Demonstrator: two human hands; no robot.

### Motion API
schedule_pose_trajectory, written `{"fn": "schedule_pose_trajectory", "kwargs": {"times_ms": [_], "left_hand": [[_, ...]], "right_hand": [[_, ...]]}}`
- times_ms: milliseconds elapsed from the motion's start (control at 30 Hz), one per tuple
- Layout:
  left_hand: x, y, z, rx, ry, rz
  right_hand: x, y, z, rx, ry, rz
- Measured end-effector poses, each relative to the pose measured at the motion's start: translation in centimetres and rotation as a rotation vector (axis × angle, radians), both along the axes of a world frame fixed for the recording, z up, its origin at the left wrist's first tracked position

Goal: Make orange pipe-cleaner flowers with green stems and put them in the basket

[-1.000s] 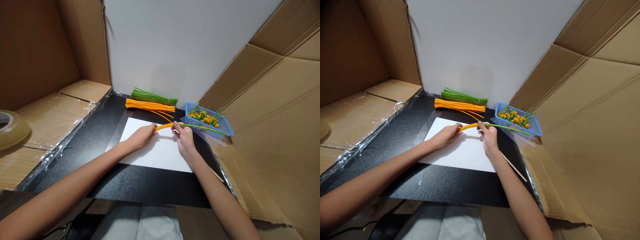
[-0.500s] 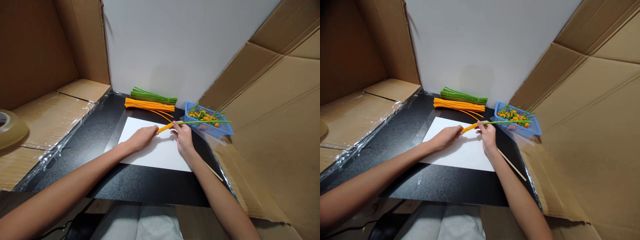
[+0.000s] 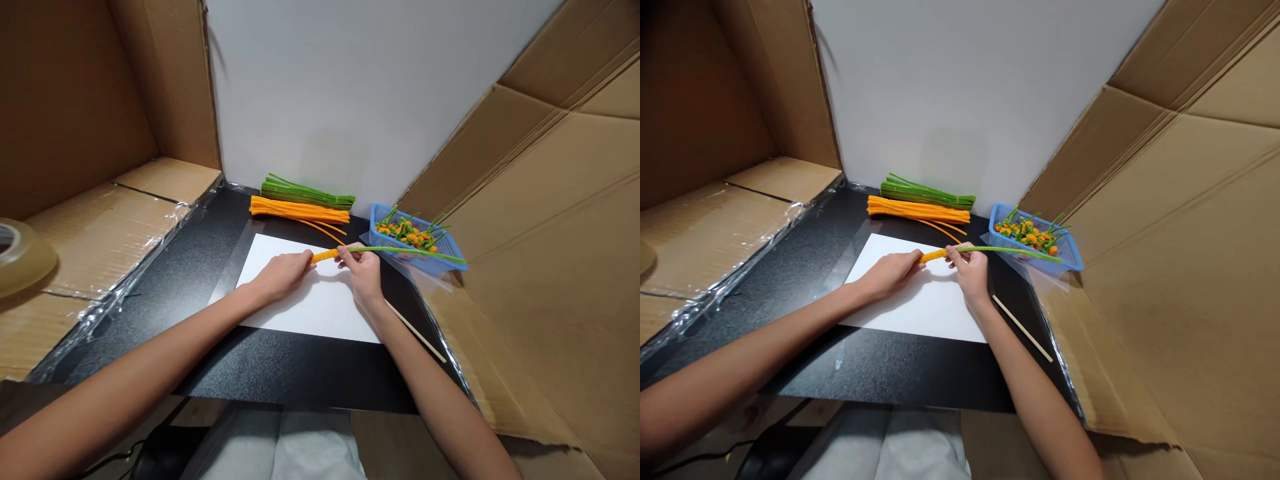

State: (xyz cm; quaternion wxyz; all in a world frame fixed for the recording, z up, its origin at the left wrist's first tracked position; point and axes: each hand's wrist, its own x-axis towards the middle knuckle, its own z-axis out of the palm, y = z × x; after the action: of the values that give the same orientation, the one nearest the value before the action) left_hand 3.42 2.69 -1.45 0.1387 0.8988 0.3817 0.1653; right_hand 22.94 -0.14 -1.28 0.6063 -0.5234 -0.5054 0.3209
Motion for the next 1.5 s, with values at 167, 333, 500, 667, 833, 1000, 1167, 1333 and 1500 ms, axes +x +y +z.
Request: {"fn": "schedule_pose_trajectory", "kwargs": {"times_ms": [167,333,500,667,833,1000,1167,1333,1500], "left_hand": [[-0.1,0.1,-0.1,-0.002,0.029,-0.016],[-0.3,0.0,0.4,0.033,0.068,-0.014],[-0.1,-0.4,0.6,0.044,0.110,-0.046],[0.1,-0.7,0.5,0.027,0.108,-0.031],[0.2,-0.8,0.2,0.014,0.068,-0.027],[0.1,-0.4,0.0,0.052,0.033,0.011],[0.2,-0.6,0.2,0.056,0.090,-0.001],[0.6,-1.5,0.4,0.037,0.070,-0.002],[1.1,-1.8,0.3,0.018,-0.034,0.100]], "right_hand": [[0.0,-0.4,0.4,0.011,-0.123,-0.016],[-0.4,-0.9,0.8,0.034,-0.298,-0.055],[-2.0,-1.4,0.5,0.006,-0.223,0.027],[-3.0,-1.5,-0.2,-0.075,0.039,0.118],[-3.3,-1.6,-0.3,-0.175,0.238,0.153],[-3.0,-1.3,0.0,-0.212,0.312,0.152],[-2.7,-1.2,0.3,-0.176,0.312,0.122],[-3.3,-1.6,0.4,-0.163,0.381,0.154],[-3.9,-1.8,0.5,-0.118,0.466,0.117]]}}
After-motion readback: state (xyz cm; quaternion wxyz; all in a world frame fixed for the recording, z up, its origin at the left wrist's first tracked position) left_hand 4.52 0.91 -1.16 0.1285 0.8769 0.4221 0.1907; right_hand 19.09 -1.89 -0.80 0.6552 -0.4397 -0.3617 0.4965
